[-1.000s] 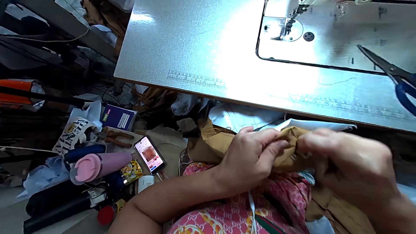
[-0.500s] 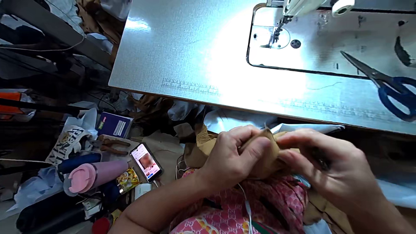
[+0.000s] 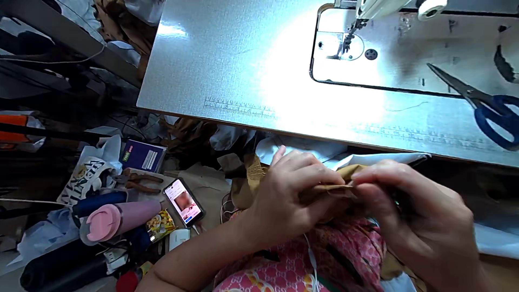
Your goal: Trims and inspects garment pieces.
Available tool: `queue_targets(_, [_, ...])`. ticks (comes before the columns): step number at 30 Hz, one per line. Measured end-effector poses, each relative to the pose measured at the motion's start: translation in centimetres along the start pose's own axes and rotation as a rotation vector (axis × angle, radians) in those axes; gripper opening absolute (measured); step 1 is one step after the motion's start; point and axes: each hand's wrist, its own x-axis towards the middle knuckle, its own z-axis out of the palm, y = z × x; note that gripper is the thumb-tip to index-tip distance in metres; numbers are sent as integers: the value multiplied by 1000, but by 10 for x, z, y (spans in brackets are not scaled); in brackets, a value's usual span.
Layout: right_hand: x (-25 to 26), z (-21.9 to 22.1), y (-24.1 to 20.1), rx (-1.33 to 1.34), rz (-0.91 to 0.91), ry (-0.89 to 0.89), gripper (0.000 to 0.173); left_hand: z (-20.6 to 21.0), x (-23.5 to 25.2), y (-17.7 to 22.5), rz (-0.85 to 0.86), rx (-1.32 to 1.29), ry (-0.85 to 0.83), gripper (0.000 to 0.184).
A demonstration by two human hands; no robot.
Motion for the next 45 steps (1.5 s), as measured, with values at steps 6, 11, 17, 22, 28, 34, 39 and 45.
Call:
queue_targets(6, [-3, -26, 0, -260, -70, -41, 56, -1, -11, -9, 406, 434, 129, 9])
queue_targets(11, [-11, -32, -11, -421, -50, -106, 44, 5, -16, -11, 493, 464, 144, 4])
queue_targets(17, [-13, -27, -16, -531, -110, -51, 34, 6, -17, -11, 546, 475, 139, 4])
queue_targets(22, [-15, -28, -15, -537, -119, -50, 35, 7, -19, -11, 564, 480, 160, 3])
queue_targets(28, [-16, -28, -15, -543, -127, -35, 34, 8, -22, -10, 552, 511, 178, 2])
queue_targets(34, [-13, -28, -13, -531, -154, -59, 32, 9, -23, -11, 566, 513, 173, 4])
queue_targets(39, [-13, -27, -13, -538, -170, -85, 30, 11, -23, -12, 573, 485, 167, 3])
queue_targets(45, [-13, -28, -13, -529, -170, -116, 29, 10, -23, -11, 574, 472, 169, 3])
